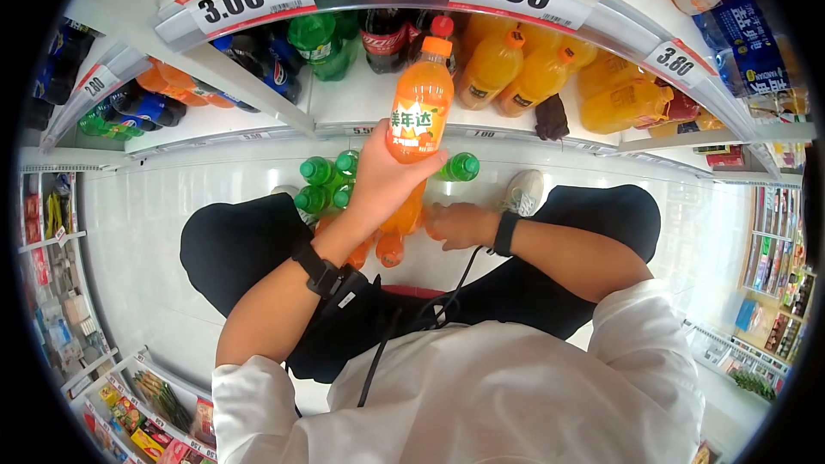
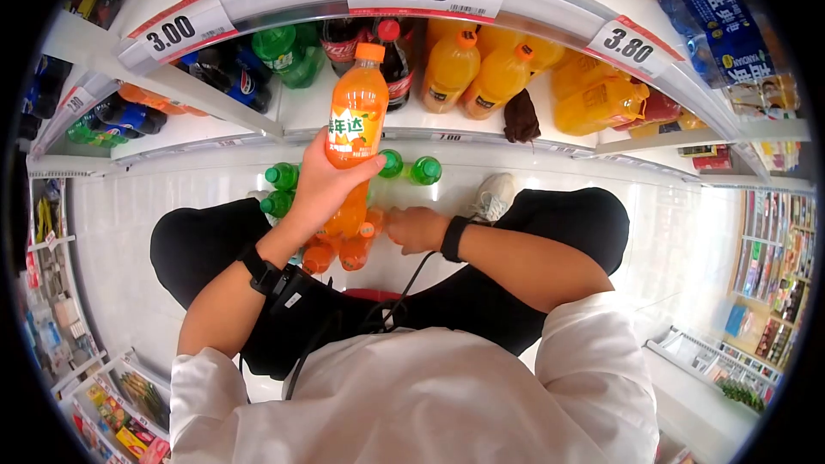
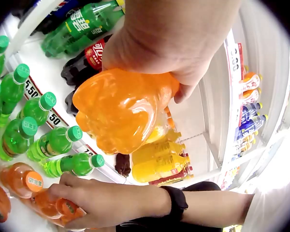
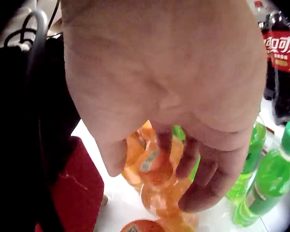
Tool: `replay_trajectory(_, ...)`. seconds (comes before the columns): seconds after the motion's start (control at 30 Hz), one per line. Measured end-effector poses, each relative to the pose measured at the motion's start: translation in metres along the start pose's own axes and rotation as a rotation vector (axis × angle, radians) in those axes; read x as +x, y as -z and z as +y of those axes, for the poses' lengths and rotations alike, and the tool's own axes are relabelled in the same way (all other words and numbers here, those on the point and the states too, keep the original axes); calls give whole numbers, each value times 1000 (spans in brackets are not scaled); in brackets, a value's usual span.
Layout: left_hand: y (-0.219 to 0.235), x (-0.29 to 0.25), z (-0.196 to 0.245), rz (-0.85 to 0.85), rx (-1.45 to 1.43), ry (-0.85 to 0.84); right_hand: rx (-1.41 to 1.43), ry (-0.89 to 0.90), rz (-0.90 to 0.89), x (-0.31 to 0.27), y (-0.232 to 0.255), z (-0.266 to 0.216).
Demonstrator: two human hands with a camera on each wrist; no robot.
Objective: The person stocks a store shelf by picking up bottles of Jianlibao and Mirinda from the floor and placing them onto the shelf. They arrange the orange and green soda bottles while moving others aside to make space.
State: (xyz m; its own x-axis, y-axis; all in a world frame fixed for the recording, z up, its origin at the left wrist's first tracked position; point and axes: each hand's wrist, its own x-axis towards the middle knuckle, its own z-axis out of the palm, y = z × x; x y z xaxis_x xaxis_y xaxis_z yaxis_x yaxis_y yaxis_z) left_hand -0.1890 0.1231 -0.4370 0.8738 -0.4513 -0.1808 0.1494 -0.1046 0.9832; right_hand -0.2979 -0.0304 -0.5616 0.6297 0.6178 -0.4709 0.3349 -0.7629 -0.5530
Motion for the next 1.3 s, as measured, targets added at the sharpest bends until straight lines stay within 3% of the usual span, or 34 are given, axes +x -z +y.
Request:
replay_trajectory(0.23, 2, -1, -1, -1, -31, 26, 167, -22, -50, 6, 9, -1)
replay_trajectory(0.33, 2, -1, -4, 1, -52, 17, 93, 48, 41, 13, -8, 2)
replay_trajectory(0.47, 2, -4, -4, -6, -51, 6, 69, 37, 32, 14, -10, 3)
replay_trajectory(0.63, 1, -7, -5, -11, -30, -29, 124, -28, -24, 0, 23, -13)
replay_trajectory(0.73, 0, -10, -3, -7, 0, -74, 150, -31, 40, -5, 45, -26)
replay_trajectory(0.83, -4, -15, -5, 30, 99, -161, 20, 15, 61, -16, 73, -40)
replay_trajectory(1.0, -8, -39, 13, 12, 133, -317, 25, 121, 455, -44, 89, -52)
replay_trajectory(1.03, -8, -43, 24, -4, 57, -433, 83, 44, 274, -70, 129, -72)
replay_trajectory(1.07, -4, -48, 40, -68, 57, -425, 144, 11, 297, -83, 143, -84)
replay_trajectory(1.13, 5, -58, 63, -180, -71, -392, 175, 206, 554, -91, 146, -85)
replay_trajectory(1.27, 26, -84, 112, -340, -113, -324, 237, 251, 653, -152, 195, -119)
replay_trajectory(1.3, 31, -91, 125, -387, -238, -257, 241, 271, 727, -163, 203, -126)
